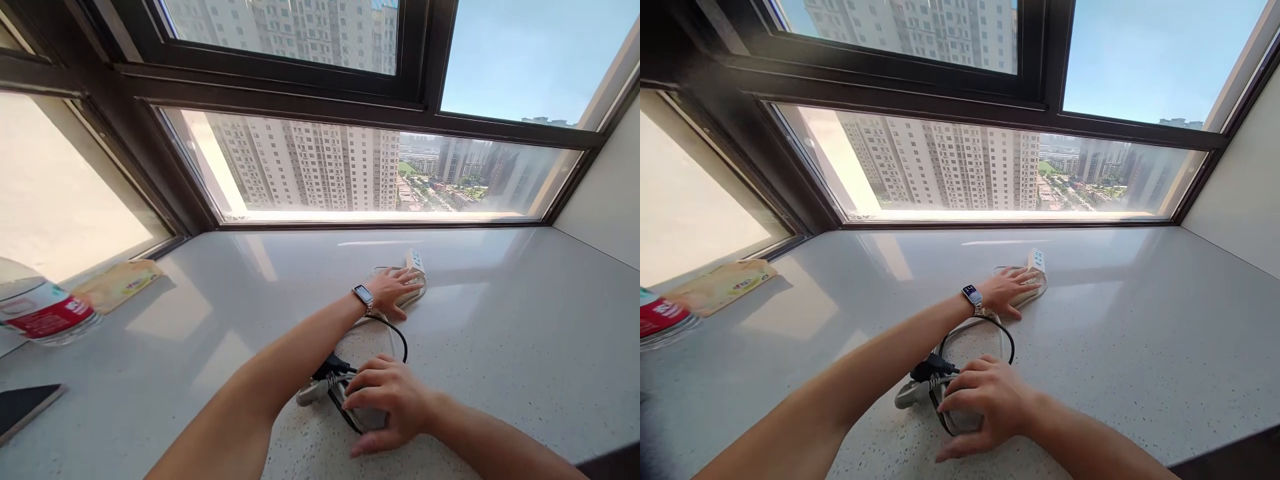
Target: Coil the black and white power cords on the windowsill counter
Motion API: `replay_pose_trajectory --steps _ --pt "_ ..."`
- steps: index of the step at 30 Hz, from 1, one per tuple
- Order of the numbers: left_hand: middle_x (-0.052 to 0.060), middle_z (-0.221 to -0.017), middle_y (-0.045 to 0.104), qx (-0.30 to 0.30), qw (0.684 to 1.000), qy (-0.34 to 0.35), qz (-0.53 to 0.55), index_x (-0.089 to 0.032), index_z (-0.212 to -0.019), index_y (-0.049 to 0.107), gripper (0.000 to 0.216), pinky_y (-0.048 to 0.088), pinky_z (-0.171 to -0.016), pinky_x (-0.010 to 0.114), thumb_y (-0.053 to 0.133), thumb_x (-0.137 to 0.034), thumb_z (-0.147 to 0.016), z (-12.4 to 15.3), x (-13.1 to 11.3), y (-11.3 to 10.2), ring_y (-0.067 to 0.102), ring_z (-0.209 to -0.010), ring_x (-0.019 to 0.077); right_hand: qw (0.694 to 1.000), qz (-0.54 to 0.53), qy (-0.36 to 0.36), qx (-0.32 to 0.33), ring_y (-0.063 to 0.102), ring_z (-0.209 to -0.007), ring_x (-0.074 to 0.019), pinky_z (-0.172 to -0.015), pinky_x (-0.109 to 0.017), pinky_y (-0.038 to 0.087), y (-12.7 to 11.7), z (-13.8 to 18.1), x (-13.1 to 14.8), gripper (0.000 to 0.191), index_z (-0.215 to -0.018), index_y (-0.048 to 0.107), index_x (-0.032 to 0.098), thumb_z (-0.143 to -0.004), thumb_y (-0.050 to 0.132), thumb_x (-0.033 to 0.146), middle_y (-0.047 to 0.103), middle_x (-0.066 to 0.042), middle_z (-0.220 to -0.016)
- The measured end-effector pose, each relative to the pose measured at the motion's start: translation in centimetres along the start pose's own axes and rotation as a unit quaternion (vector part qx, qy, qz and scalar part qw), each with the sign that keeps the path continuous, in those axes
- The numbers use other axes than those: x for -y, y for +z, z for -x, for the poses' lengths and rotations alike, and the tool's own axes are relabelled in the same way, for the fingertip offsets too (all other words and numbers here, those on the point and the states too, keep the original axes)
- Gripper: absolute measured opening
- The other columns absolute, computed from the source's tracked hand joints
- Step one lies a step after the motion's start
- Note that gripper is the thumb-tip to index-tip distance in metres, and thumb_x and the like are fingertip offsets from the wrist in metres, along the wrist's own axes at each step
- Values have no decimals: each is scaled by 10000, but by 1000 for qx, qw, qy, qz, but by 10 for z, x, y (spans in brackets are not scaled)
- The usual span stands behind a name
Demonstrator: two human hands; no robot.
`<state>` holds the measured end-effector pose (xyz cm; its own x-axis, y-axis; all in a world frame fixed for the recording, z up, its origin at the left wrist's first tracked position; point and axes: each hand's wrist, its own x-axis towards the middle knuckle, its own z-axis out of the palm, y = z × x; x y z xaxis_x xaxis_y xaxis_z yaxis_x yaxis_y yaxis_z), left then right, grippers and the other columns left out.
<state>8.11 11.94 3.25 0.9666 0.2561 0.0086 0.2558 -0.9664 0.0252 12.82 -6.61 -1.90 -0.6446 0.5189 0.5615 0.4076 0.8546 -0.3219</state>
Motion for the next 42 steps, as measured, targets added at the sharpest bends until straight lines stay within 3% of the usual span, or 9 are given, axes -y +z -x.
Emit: replay_pose_trajectory --steps 4,8,15,25,29,33,35,39,42 --pt "74 -1589 70 38 998 -7 -48 -288 -1500 191 961 86 -1089 664 642 -610 -715 -20 4 -4 69 -1435 381 998 23 -14 57 627 -874 -164 -784 -300 428 -3 1 -2 455 -1069 585 220 -818 536 596 685 -69 -1049" --pt "73 -1592 35 60 996 -31 -51 -298 -1504 169 934 108 -1074 684 609 -612 -741 -36 6 -5 45 -1434 392 997 47 -27 50 626 -889 -145 -783 -305 413 0 1 -1 393 -1069 573 223 -834 519 534 688 -31 -1053" --pt "87 -1564 205 32 996 -60 -49 -264 -1278 558 548 360 -1037 526 618 -470 -774 -37 9 2 207 -1402 359 996 79 -33 28 588 -817 -133 -773 -313 396 -5 1 0 345 -1045 574 225 -853 499 502 701 6 -967" --pt "80 -1511 333 -4 994 -113 -7 -227 -1203 613 409 329 -1094 440 590 -374 -822 21 42 -8 312 -1372 310 983 126 98 94 523 -997 -174 -961 -352 301 -6 1 -22 179 -1047 648 285 -884 574 298 683 -12 -1023" --pt "107 -1430 460 -45 992 -96 66 -198 -1340 501 529 300 -1109 436 427 -500 -911 68 6 -20 391 -1328 272 983 112 102 100 538 -985 -174 -963 -342 317 -1 -9 -32 202 -1064 669 281 -881 582 285 688 -22 -1000" --pt "57 -1500 370 -27 996 -31 77 -331 -1386 429 689 227 -1128 503 572 -626 -780 131 -47 -13 311 -1377 317 989 97 81 82 542 -1093 -208 -1000 -365 329 3 -9 -43 235 -1076 688 264 -860 617 321 693 -46 -1079" --pt "71 -1526 319 -38 996 -48 69 -345 -1426 363 765 186 -1132 533 595 -632 -757 152 -59 -7 272 -1394 337 993 72 61 67 553 -1109 -200 -1030 -354 318 3 -8 -49 228 -1053 701 255 -868 616 358 706 -38 -1074" --pt "124 -1534 286 -4 997 -64 39 -303 -1459 298 994 148 -1110 614 725 -607 -614 155 -55 1 242 -1392 396 998 17 57 35 600 -1069 -174 -1071 -336 293 0 -6 -61 169 -1005 715 238 -862 630 271 727 -25 -1030" --pt "121 -1530 296 11 997 -77 -1 -293 -1441 330 909 152 -1109 613 742 -446 -646 138 -52 1 226 -1400 385 996 -18 91 7 619 -1039 -195 -1043 -366 337 -8 -3 -65 165 -980 720 227 -849 621 242 724 -56 -1020"
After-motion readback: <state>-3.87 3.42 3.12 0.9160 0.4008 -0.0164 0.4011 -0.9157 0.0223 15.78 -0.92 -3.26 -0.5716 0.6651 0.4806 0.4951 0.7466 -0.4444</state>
